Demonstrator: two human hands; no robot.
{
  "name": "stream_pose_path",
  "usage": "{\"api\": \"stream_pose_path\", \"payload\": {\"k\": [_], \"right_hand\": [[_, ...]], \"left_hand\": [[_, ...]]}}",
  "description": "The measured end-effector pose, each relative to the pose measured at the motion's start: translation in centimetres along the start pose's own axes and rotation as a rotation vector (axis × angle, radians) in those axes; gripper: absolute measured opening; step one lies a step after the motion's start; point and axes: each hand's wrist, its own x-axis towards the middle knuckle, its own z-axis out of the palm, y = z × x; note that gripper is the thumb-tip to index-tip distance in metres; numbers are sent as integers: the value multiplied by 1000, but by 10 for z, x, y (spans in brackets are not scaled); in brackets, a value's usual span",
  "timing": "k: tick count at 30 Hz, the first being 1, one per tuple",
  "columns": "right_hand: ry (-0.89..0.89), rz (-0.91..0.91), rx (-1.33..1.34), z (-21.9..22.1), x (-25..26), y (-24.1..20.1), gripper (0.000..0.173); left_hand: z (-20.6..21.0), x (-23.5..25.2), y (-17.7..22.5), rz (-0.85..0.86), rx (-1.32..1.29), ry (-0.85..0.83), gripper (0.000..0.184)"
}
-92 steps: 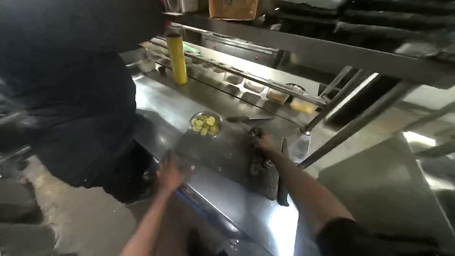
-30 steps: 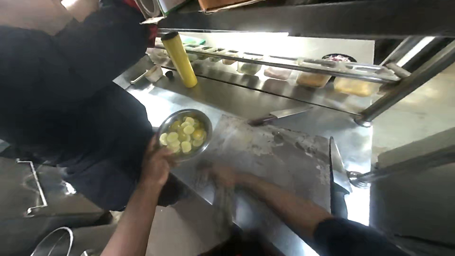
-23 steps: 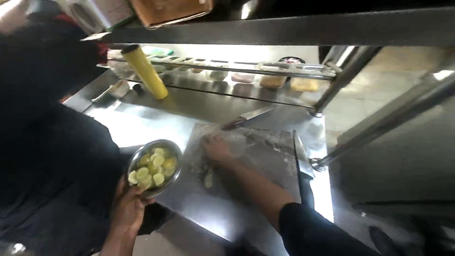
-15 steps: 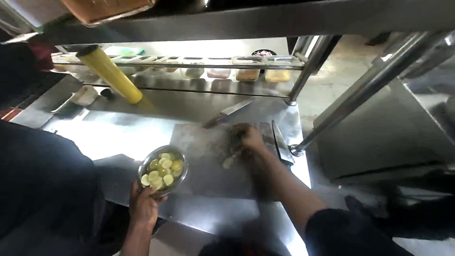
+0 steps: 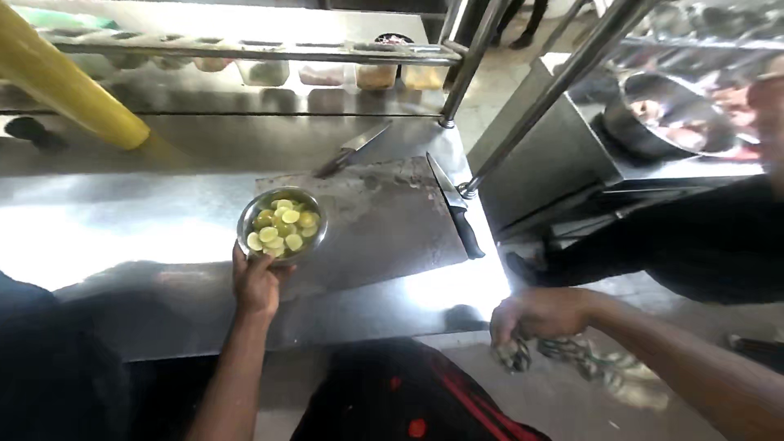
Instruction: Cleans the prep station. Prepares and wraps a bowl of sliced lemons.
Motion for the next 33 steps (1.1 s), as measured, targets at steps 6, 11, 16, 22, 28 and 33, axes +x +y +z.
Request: {"api": "stream_pose_path", "payload": {"k": [6,11,16,22,28,33], "right_hand": [[1164,-52,-97,-30,38,-14,33],[1317,324,-240,-53,173,27,40],[437,127,-310,20,103,-30,30],[413,-28,-282,40,115,-98,26],[584,-250,-600,106,311,-138,51],[700,-39,-527,94,301,-113,61]], "left_hand": [[-13,-47,-21,220,504,62,80],[-16,-76,-61,656,1232,-354,48],[-4,-48,-78,728,1568,-485,51],[5,-24,-48,518,1624,-636,50],[1,-15,25,261,1194,-746,35],[-54,-59,67,294,986,-444,34]]}}
